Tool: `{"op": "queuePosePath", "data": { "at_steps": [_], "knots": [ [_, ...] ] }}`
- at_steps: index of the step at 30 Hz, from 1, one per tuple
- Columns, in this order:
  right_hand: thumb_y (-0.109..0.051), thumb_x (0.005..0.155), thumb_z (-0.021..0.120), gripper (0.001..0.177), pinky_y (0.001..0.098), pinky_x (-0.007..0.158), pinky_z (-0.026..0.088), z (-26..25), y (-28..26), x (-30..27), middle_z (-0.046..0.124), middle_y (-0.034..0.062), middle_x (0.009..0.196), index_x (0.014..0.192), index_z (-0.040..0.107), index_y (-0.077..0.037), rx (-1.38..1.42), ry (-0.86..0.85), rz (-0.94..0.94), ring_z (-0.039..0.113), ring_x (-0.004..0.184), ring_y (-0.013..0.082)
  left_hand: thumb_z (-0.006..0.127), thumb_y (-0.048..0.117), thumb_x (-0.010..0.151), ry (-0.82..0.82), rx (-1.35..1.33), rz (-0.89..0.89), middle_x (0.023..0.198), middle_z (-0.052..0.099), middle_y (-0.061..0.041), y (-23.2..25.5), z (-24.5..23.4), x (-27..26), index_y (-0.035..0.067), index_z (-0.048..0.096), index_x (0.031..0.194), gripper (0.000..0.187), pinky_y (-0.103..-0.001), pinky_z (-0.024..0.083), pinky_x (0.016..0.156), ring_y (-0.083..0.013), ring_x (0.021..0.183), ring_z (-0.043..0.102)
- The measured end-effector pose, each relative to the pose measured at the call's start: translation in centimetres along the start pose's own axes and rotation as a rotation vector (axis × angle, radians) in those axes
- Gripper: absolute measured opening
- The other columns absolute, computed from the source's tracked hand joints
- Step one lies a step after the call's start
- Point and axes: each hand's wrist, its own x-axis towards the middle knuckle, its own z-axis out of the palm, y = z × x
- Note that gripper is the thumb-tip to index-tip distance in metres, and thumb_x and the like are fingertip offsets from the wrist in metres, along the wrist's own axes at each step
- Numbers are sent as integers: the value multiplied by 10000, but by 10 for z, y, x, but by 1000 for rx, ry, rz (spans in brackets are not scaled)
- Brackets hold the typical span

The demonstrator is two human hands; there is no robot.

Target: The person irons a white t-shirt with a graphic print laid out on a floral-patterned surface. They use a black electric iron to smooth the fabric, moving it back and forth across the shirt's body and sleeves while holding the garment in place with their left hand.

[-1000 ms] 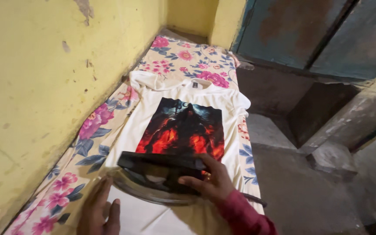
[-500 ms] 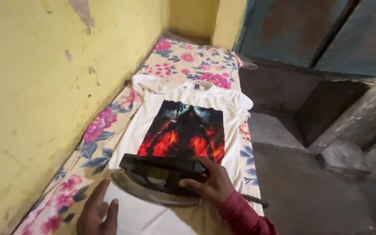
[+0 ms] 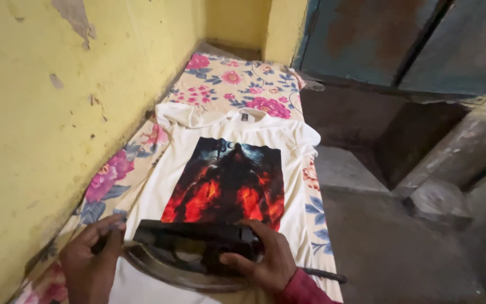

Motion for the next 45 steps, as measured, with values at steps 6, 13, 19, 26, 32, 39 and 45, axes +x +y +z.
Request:
{"op": "queuePosePath", "data": {
  "at_steps": [6, 13, 19, 26, 32, 39, 45],
  "knots": [
    [-247, 709, 929, 570, 279, 682, 585, -3, 1, -3, 773, 45, 863, 1182, 675, -54, 9, -12, 48, 720, 752, 122, 727, 128, 927, -69, 228, 14, 675, 640, -4, -4, 4, 6, 5, 772, 1138, 248, -225, 410, 560, -41, 596, 497],
    [-261, 695, 938, 573, 294, 749, 607, -26, 6, -8, 819, 63, 922, 1173, 704, -51, 4, -21, 61, 776, 843, 141, 703, 122, 952, 38, 250, 27, 708, 669, 1, 2, 5, 6, -3, 776, 1138, 235, -237, 400, 560, -35, 614, 502],
    [-304, 648, 929, 618, 320, 740, 606, -25, -4, -2, 814, 83, 899, 1169, 702, -62, -82, 22, 157, 787, 815, 171, 749, 167, 922, 69, 432, 85, 686, 688, -74, 3, 0, 3, 37, 788, 1123, 242, -292, 462, 603, -113, 594, 586],
    [-330, 688, 921, 598, 340, 754, 584, -17, -7, 19, 781, 117, 904, 1143, 692, -17, -107, -44, -42, 769, 848, 217, 822, 400, 797, -19, 897, 165, 914, 760, -114, 20, -5, 3, 125, 813, 1051, 374, -413, 550, 717, -307, 830, 726],
    [-373, 652, 919, 694, 341, 758, 581, -29, -9, 15, 784, 119, 913, 1233, 684, -75, -250, -94, 105, 774, 859, 200, 739, 364, 839, -64, 828, 135, 914, 767, -93, 16, -16, 7, 165, 814, 1047, 298, -409, 554, 723, -303, 824, 733],
    [-344, 740, 880, 583, 337, 842, 590, -37, -8, 13, 807, 105, 1004, 1198, 678, -45, -85, -184, 25, 776, 964, 175, 736, 332, 839, -94, 806, 10, 883, 785, -108, 4, -24, 18, 182, 829, 1053, 278, -395, 577, 737, -273, 796, 764],
    [-361, 707, 903, 642, 347, 800, 572, -9, -6, 34, 764, 123, 976, 1208, 664, -39, -186, -105, -19, 746, 916, 219, 746, 321, 832, -110, 757, 13, 913, 805, -111, 0, -24, 21, 154, 819, 1064, 295, -374, 597, 768, -249, 832, 791]
  ]
}}
